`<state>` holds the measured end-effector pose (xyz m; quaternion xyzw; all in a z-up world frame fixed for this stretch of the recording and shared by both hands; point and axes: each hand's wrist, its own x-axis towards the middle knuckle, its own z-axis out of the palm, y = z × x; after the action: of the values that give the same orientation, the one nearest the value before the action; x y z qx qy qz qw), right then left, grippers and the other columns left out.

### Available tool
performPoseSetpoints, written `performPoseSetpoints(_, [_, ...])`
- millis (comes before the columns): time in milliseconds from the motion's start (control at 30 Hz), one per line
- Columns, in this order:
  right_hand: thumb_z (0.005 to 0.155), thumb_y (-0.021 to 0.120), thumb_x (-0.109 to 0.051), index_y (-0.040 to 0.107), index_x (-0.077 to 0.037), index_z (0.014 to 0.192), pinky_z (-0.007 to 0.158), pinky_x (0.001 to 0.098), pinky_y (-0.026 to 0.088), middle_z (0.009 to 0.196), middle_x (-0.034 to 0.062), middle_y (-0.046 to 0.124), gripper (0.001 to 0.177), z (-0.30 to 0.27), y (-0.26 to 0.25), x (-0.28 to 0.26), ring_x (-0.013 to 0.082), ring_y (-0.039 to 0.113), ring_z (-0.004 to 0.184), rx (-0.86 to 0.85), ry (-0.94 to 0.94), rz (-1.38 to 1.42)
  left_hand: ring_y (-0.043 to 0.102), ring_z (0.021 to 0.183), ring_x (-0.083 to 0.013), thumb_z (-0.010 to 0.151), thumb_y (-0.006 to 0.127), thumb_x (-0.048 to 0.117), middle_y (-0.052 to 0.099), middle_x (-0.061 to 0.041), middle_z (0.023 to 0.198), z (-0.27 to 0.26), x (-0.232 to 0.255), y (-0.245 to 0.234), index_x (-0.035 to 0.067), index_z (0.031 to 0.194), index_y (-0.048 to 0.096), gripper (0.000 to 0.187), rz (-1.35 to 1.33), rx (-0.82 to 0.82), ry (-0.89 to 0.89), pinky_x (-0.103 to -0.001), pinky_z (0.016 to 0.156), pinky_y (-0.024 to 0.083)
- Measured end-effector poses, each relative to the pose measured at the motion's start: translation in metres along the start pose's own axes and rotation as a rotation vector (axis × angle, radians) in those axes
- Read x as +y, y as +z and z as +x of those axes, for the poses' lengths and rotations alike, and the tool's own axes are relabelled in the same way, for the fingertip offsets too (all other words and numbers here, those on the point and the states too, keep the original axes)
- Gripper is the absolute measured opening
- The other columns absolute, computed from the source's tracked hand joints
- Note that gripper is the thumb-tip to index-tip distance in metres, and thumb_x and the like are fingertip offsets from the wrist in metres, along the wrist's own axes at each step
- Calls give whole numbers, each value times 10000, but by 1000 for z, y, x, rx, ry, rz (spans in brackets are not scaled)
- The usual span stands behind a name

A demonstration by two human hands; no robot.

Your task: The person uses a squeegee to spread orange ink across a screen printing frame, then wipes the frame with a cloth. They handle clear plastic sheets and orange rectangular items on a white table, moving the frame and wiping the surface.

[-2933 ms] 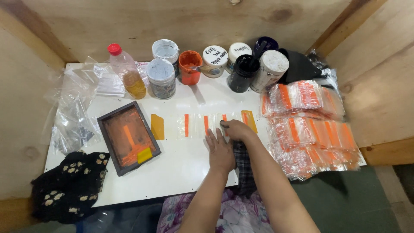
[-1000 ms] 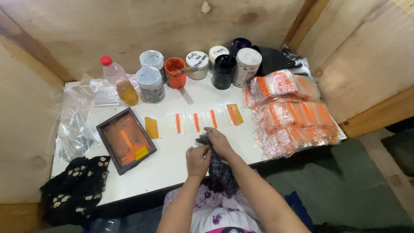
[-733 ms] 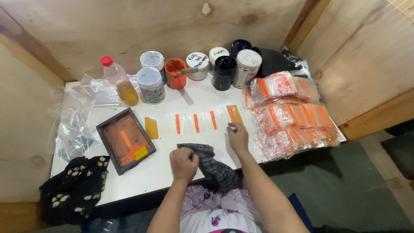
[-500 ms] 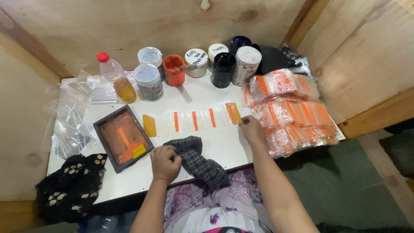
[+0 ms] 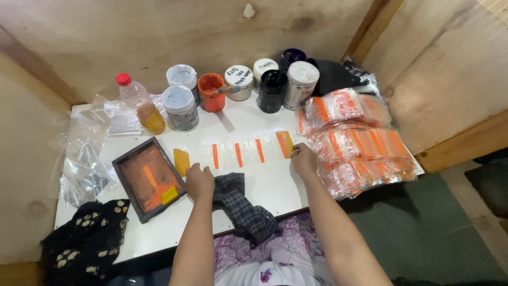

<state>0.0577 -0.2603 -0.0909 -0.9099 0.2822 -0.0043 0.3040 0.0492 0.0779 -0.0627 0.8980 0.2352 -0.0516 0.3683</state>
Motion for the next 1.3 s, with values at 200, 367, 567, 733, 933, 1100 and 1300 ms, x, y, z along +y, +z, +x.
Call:
performPoseSetpoints(200, [917, 665, -281, 743, -205, 1201, 936, 468, 538, 1100, 55, 769, 304, -20, -42, -51, 302, 699, 1123, -47, 39, -21, 697, 1033, -406, 957, 657, 339, 674, -170, 1113, 20, -7, 19, 59, 1223, 698, 389, 108, 1, -74, -564, 808, 564])
performPoseSetpoints(367, [883, 719, -361, 766, -212, 1119, 954, 452, 546, 1088, 66, 766, 283, 37, -9, -21, 315, 701, 1121, -98, 2, -132, 704, 1033, -401, 973, 642, 250, 689, -167, 1072, 5, 10, 4, 41, 1175, 727, 303, 100, 8, -93, -547, 851, 571])
performPoseSetpoints(567, [894, 705, -341, 797, -168, 1059, 950, 459, 560, 1062, 123, 777, 256, 37, -7, -31, 349, 719, 1087, -129, -1, -217, 719, 1006, -361, 999, 611, 257, 700, -142, 1040, 2, 12, 2, 68, 1153, 748, 280, 130, 13, -78, -504, 852, 583])
performPoseSetpoints(733, [920, 657, -335, 764, -187, 1161, 910, 461, 569, 1074, 91, 770, 302, 43, -10, -35, 314, 726, 1052, -146, 41, -123, 701, 1053, -399, 998, 612, 255, 686, -176, 1086, -6, 16, -8, 42, 1177, 728, 302, 100, 0, -32, -539, 894, 566])
performPoseSetpoints(933, [935, 668, -361, 760, -208, 1147, 895, 472, 548, 1094, 90, 761, 277, 56, -8, -25, 353, 693, 1104, -107, 19, -73, 711, 1022, -375, 1019, 589, 262, 691, -146, 1045, 2, 9, 0, 63, 1164, 737, 287, 77, 29, -49, -515, 871, 576])
performPoseSetpoints(1100, [939, 678, -353, 753, -139, 1136, 873, 478, 553, 1094, 142, 752, 300, 61, -9, -28, 373, 691, 1099, -92, 11, -38, 713, 1011, -366, 1015, 597, 269, 703, -153, 1043, 5, 12, 0, 57, 1164, 733, 293, 65, 15, -75, -495, 863, 578])
performPoseSetpoints(1300, [948, 671, -326, 768, -119, 1104, 877, 475, 561, 1067, 154, 761, 277, 46, -18, -48, 367, 711, 1068, -150, -27, -205, 723, 1002, -339, 965, 658, 336, 706, -125, 1038, 13, 8, 8, 81, 1150, 736, 324, 83, 3, -75, -494, 844, 584])
